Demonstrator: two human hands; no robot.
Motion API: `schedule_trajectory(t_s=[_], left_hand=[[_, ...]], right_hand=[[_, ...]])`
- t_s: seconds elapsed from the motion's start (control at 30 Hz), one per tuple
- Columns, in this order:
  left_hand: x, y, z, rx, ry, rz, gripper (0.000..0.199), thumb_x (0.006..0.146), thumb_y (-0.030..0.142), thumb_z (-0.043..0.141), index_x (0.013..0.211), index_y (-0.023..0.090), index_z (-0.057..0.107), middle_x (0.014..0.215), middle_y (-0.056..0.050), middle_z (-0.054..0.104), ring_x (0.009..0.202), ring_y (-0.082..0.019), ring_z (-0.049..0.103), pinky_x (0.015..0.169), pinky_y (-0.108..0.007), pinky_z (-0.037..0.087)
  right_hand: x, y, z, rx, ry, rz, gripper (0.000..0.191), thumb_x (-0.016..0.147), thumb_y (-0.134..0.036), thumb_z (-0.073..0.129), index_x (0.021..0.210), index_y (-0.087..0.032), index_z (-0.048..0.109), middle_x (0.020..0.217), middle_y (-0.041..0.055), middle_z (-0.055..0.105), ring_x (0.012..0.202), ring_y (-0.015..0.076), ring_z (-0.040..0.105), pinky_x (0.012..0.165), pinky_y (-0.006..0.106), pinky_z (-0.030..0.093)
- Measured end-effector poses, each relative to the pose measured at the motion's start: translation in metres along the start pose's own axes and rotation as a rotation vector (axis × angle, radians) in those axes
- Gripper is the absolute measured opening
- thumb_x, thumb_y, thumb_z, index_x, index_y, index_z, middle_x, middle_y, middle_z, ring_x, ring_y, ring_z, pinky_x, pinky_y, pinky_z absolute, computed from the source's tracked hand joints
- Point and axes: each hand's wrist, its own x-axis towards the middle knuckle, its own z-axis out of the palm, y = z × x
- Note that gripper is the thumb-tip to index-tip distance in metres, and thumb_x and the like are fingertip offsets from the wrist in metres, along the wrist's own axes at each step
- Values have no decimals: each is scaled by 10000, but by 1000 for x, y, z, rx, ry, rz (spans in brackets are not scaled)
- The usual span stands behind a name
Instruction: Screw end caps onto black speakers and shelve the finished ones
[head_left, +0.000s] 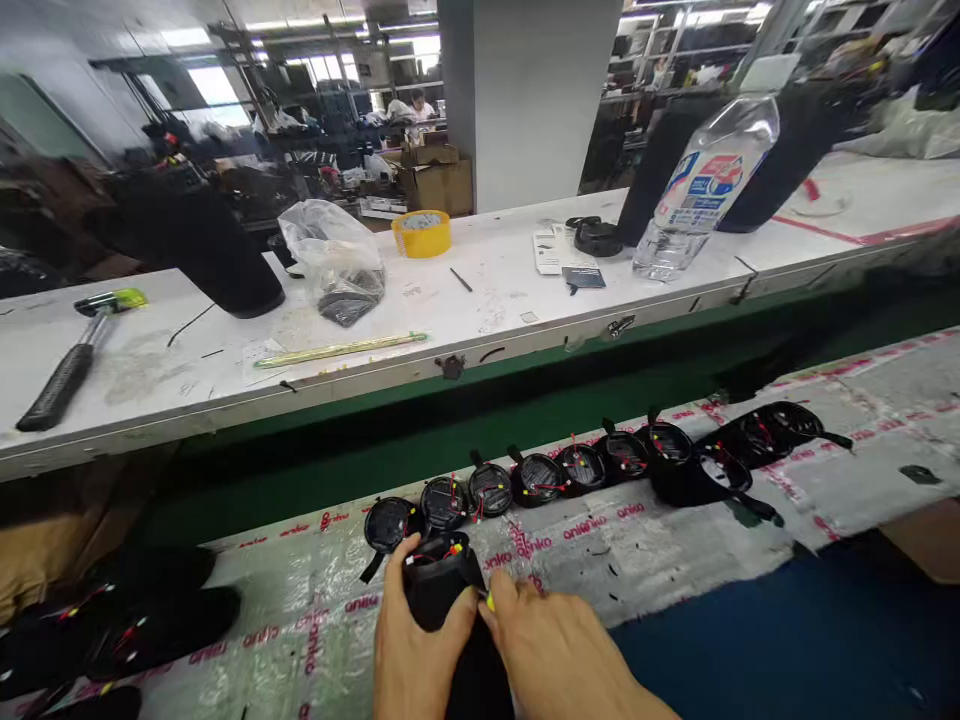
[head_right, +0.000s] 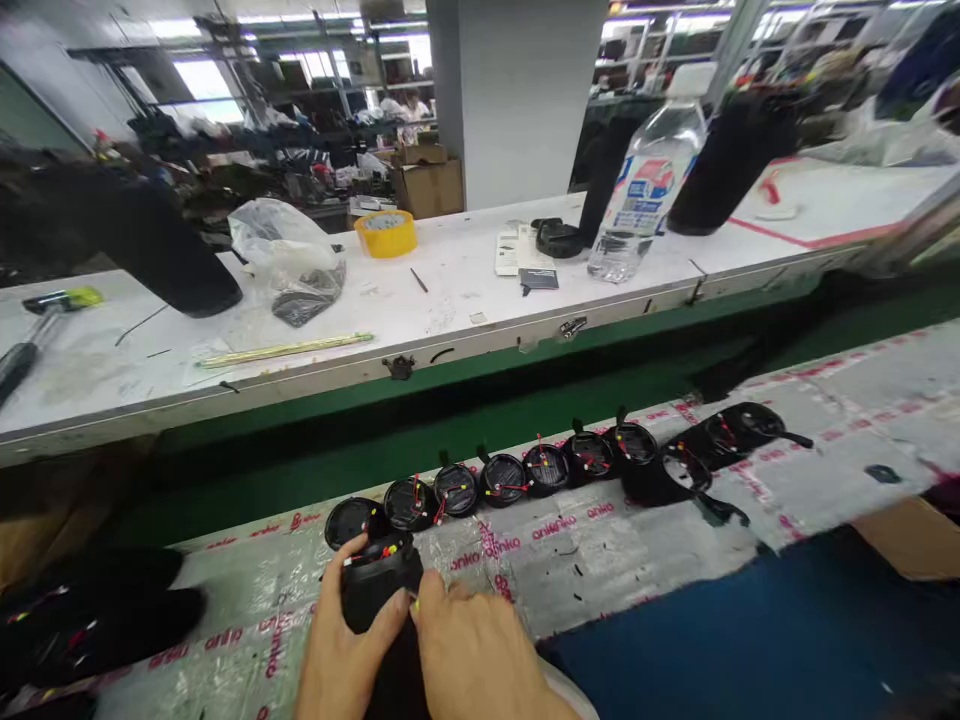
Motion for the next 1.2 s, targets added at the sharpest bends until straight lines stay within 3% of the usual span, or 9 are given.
schedule_trajectory(t_s=[0.07, 0.17, 0.27, 0.37, 0.43, 0.57, 0.77, 1.2], left_hand=[[3, 5, -2, -61, -13, -50, 761, 713, 522, 748, 1392, 236, 556, 1305, -132, 680, 1180, -385, 652, 1070, -558, 463], [5, 14, -8, -208, -67, -123, 814, 735, 579, 773, 1428, 221, 542, 1265, -140, 718, 1118, -385, 698, 1017, -540, 518], [7, 20, -15, -350, -168, -140, 881, 720, 605, 818, 1451, 197, 542, 1180, -137, 763, 1050, -382, 738, 962, -506, 572], [9, 21, -21, -389, -271, -71, 913, 673, 576, 872, 1450, 205, 570, 1238, -136, 759, 1169, -407, 703, 1016, -497, 559], [12, 20, -22, -404, -323, -42, 913, 675, 572, 877, 1455, 208, 574, 1313, -144, 735, 1261, -426, 655, 1060, -505, 534], [13, 19, -22, -388, -348, -2, 920, 666, 579, 884, 1456, 222, 575, 1356, -136, 719, 1295, -425, 630, 1112, -503, 493], [11, 22, -24, -300, -394, 34, 917, 698, 619, 847, 1469, 248, 518, 1424, -121, 676, 1303, -410, 606, 1185, -534, 367], [15, 22, -26, -271, -462, 59, 903, 721, 608, 838, 1478, 255, 496, 1454, -120, 652, 1320, -408, 585, 1190, -536, 336]], right_hand=[[-10, 5, 2, 83, 156, 14, 44, 1018, -217, 544, 987, -227, 515, 626, -18, 660, 411, 205, 634, 406, 335, 312], [-21, 19, -3, 207, 326, 45, 249, 1144, -298, 265, 1086, -234, 499, 705, -30, 685, 479, 165, 675, 437, 319, 365], [-22, 37, -13, 277, 331, 17, 312, 1160, -330, 190, 1118, -244, 487, 767, -31, 704, 582, 156, 725, 466, 316, 399], [-13, 51, -18, 234, 220, -77, 221, 1142, -286, 284, 1044, -257, 479, 762, -29, 690, 599, 188, 724, 474, 338, 399], [-7, 56, -17, 192, 174, -105, 80, 1088, -274, 477, 1010, -261, 483, 762, -31, 680, 607, 209, 717, 487, 348, 412], [1, 55, -16, 124, 150, -169, 258, 930, -274, 751, 992, -254, 502, 760, -32, 658, 614, 228, 697, 478, 356, 408], [2, 55, -17, 96, 159, -230, 318, 900, -274, 787, 1032, -243, 499, 766, -30, 643, 623, 230, 688, 463, 363, 360], [2, 68, -21, 52, 116, -251, 332, 863, -203, 785, 1016, -249, 495, 795, -21, 637, 641, 227, 657, 485, 366, 302]])
